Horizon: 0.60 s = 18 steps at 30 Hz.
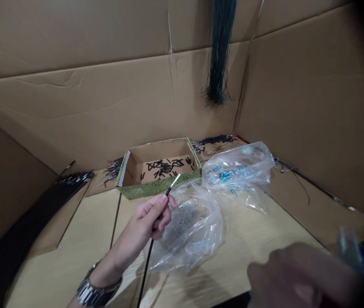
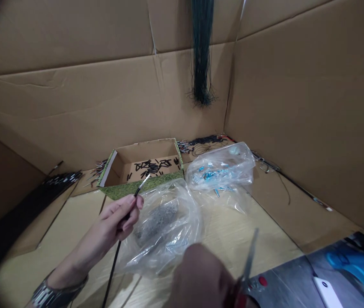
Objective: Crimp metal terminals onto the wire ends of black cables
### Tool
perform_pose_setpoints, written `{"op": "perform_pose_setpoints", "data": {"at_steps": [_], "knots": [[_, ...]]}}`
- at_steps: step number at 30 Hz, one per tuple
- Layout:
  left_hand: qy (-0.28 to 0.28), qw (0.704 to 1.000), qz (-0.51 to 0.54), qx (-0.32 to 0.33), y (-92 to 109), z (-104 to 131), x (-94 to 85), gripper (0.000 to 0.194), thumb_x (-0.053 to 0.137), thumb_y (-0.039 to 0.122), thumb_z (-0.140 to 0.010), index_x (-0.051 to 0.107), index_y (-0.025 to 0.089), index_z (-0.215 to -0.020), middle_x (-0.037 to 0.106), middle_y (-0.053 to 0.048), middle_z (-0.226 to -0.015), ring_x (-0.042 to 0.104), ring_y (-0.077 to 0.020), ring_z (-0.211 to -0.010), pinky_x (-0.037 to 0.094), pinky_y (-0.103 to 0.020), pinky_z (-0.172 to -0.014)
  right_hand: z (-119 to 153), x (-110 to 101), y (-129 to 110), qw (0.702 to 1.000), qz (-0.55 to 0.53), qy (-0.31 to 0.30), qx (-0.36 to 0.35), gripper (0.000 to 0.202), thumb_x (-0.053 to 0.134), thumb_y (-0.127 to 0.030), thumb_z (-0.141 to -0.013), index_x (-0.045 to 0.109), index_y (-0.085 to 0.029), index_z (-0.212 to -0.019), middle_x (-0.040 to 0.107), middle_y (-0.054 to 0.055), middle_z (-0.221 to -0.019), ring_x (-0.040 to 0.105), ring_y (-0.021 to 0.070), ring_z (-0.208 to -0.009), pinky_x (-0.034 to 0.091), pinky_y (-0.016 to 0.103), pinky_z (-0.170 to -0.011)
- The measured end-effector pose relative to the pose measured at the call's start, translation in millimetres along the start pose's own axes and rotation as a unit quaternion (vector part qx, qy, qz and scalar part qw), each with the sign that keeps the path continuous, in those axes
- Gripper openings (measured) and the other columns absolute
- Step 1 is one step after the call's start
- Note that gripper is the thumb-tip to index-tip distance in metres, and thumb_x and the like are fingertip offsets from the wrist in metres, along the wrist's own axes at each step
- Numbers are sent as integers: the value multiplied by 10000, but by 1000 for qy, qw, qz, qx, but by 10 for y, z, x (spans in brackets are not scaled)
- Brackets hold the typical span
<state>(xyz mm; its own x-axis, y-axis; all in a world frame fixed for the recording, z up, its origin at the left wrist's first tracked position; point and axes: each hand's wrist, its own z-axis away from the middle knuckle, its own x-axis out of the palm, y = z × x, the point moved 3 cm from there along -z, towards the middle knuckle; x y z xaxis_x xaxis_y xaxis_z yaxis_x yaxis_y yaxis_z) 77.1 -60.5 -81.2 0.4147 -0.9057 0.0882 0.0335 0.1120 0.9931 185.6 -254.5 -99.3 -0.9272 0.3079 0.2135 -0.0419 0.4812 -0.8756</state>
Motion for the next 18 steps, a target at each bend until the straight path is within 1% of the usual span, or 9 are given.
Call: {"op": "perform_pose_setpoints", "data": {"at_steps": [2, 3, 5, 8, 10, 12, 15, 18], "knots": [[1, 1000, -16, 0, 7, 3, -4, 340, 440, 451, -1027, 597, 158, -959, 353, 55, -602, 222, -50, -483, 168, -173, -425, -256, -15, -76, 995, -8, 98, -14, 279, 479, -664, -838, 689, -503, -925, 275, -10, -417, 316, 165, -362, 278, 328, -421], [0, 1000, -28, -1, 14, 5, -1, 344, 437, 457, -1026, 592, 158, -954, 354, 55, -601, 228, -52, -482, 170, -178, -426, -363, -35, -107, 992, -3, 127, -15, 234, 522, -603, -869, 697, -475, -957, 320, -14, -454, 324, 153, -388, 309, 325, -447], [-3, 998, -55, 0, 34, 10, 12, 354, 430, 467, -1026, 582, 160, -936, 358, 55, -587, 249, -58, -477, 181, -191, -429, -530, -92, -128, 986, 50, 157, -2, 147, 612, -451, -904, 713, -409, -1001, 385, -21, -545, 341, 127, -451, 335, 302, -487], [-12, 997, -83, -2, 52, 23, 46, 365, 416, 465, -1029, 576, 160, -908, 367, 54, -571, 271, -65, -475, 195, -201, -433, -687, -128, -51, 969, 207, 134, 12, 142, 691, -312, -884, 724, -326, -1021, 396, -33, -622, 357, 106, -524, 298, 260, -485], [-17, 996, -84, -7, 46, 32, 65, 372, 413, 465, -1029, 573, 158, -894, 364, 54, -573, 268, -66, -474, 196, -199, -428, -748, -86, 34, 955, 277, 106, -8, 164, 692, -269, -879, 721, -286, -1039, 418, -36, -653, 380, 104, -562, 312, 253, -505], [-21, 997, -76, -14, 30, 39, 76, 376, 421, 478, -1022, 568, 158, -890, 355, 57, -574, 256, -68, -472, 193, -198, -421, -783, -11, 106, 947, 303, 93, -41, 166, 688, -210, -865, 720, -236, -1026, 468, -27, -703, 420, 102, -605, 340, 246, -529], [-29, 997, -68, -28, 2, 44, 82, 379, 434, 498, -1012, 557, 160, -892, 354, 61, -572, 247, -69, -464, 189, -201, -417, -807, 99, 174, 943, 310, 95, -75, 182, 678, -93, -821, 714, -180, -977, 516, -17, -767, 462, 93, -645, 368, 226, -545], [-27, 997, -70, -31, -8, 39, 77, 381, 430, 495, -1014, 541, 158, -875, 361, 61, -571, 256, -67, -462, 196, -202, -422, -812, 161, 197, 939, 312, 103, -99, 171, 674, -50, -807, 712, -157, -935, 539, -18, -780, 480, 85, -657, 391, 216, -575]]}}
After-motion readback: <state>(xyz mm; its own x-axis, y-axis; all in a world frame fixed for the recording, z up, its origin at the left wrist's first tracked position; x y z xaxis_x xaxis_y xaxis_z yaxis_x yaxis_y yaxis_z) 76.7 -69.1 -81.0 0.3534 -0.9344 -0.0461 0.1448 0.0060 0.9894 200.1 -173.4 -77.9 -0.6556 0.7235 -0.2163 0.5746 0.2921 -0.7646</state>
